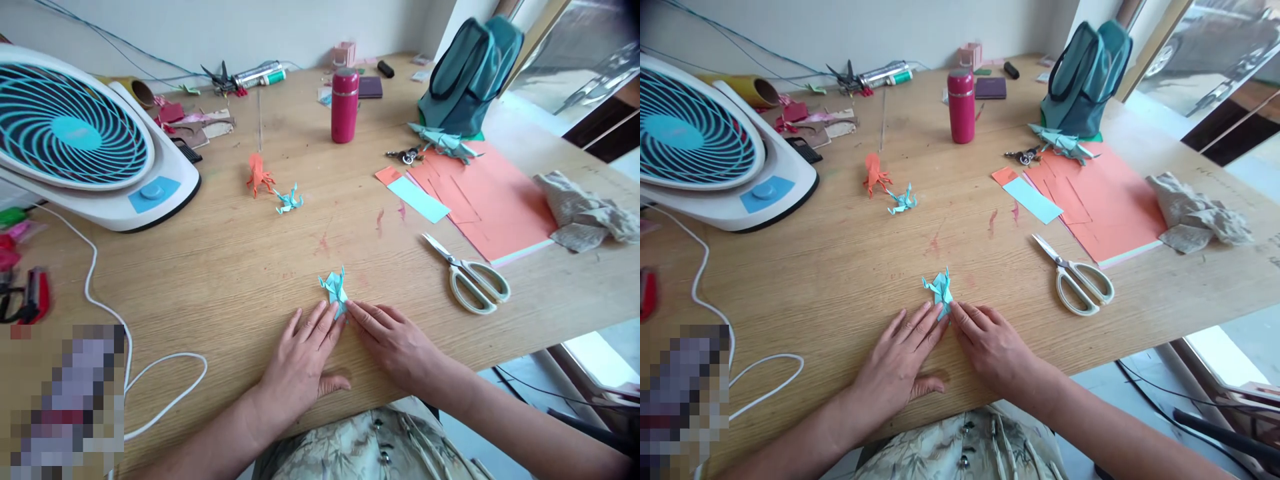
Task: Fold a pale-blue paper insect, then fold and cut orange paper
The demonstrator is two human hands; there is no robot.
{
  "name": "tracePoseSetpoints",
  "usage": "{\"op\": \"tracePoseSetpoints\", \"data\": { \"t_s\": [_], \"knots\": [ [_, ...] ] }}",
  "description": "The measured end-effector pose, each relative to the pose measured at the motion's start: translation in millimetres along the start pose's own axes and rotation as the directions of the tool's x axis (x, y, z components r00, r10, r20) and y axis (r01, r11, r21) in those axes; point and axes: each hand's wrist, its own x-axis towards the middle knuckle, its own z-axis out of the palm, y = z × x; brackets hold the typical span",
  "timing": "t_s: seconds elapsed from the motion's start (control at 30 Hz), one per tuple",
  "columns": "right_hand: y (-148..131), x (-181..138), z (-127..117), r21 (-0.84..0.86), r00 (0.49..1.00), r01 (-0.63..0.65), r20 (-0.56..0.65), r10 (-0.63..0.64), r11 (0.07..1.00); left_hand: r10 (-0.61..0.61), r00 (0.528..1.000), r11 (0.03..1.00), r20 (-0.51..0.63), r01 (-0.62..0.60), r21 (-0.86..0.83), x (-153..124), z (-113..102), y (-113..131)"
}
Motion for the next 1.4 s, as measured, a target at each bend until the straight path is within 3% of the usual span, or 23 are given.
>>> {"op": "tracePoseSetpoints", "data": {
  "t_s": [0.07, 0.13, 0.27, 0.4, 0.5, 0.6, 0.67, 0.77, 0.9, 0.97, 1.07, 1.13, 1.27, 1.4],
  "knots": [
    [-2.6, 2.9, -1.7, 0.045, 0.998, -0.051, -0.040, 0.053, 0.998, -0.013, 1.000, 1.000, 0.005, 0.013, 0.014, -0.8, 1.3, 2.1],
    [-4.1, 8.1, -2.9, 0.152, 0.976, -0.185, -0.083, 0.199, 0.971, -0.020, 1.000, 1.000, 0.007, 0.020, 0.019, -1.5, 3.4, 3.4],
    [-6.4, 28.0, -2.4, 0.233, 0.841, -0.508, -0.074, 0.536, 0.829, -0.021, 1.000, 1.000, 0.016, 0.021, 0.009, -2.6, 7.6, 5.6],
    [-11.0, 51.5, 0.6, 0.134, 0.731, -0.680, 0.044, 0.681, 0.721, -0.011, 0.999, 0.995, -0.033, 0.007, -0.096, -4.4, 7.4, 4.9],
    [-15.4, 60.8, 2.3, 0.121, 0.706, -0.707, 0.089, 0.702, 0.696, -0.092, 0.984, 0.964, -0.152, 0.049, -0.260, -5.6, 5.0, 0.0],
    [-17.2, 61.3, 2.5, 0.164, 0.703, -0.709, 0.092, 0.705, 0.685, -0.314, 0.918, 0.882, -0.242, 0.187, -0.433, -2.3, 2.6, -6.8],
    [-16.1, 59.5, 2.1, 0.233, 0.697, -0.709, 0.087, 0.712, 0.665, -0.432, 0.878, 0.831, -0.208, 0.298, -0.469, 4.5, 0.5, -10.0],
    [-12.5, 57.5, 2.4, 0.320, 0.687, -0.706, 0.089, 0.722, 0.632, -0.490, 0.868, 0.791, -0.083, 0.402, -0.461, 20.9, -4.7, -9.9],
    [-7.4, 55.8, 6.4, 0.373, 0.683, -0.696, 0.081, 0.726, 0.613, -0.596, 0.803, 0.704, 0.018, 0.533, -0.471, 42.3, -12.1, -4.2],
    [-4.9, 53.8, 9.4, 0.421, 0.685, -0.678, 0.063, 0.726, 0.603, -0.643, 0.766, 0.619, 0.024, 0.538, -0.572, 48.7, -13.1, -2.1],
    [-1.3, 49.9, 14.1, 0.516, 0.685, -0.633, 0.028, 0.728, 0.577, -0.732, 0.680, 0.361, 0.033, 0.429, -0.828, 53.7, -9.9, -1.9],
    [0.6, 48.0, 16.8, 0.591, 0.680, -0.595, 0.009, 0.733, 0.544, -0.763, 0.643, 0.217, 0.066, 0.351, -0.911, 55.9, -5.3, -3.3],
    [2.3, 47.6, 17.6, 0.760, 0.667, -0.467, -0.032, 0.744, 0.452, -0.757, 0.638, 0.030, 0.140, 0.248, -0.968, 60.9, 1.7, -5.3],
    [4.9, 49.4, 5.1, 0.881, 0.663, -0.302, -0.079, 0.745, 0.363, -0.688, 0.695, -0.191, 0.209, 0.104, -0.976, 66.4, -4.4, -4.5]
  ]
}}
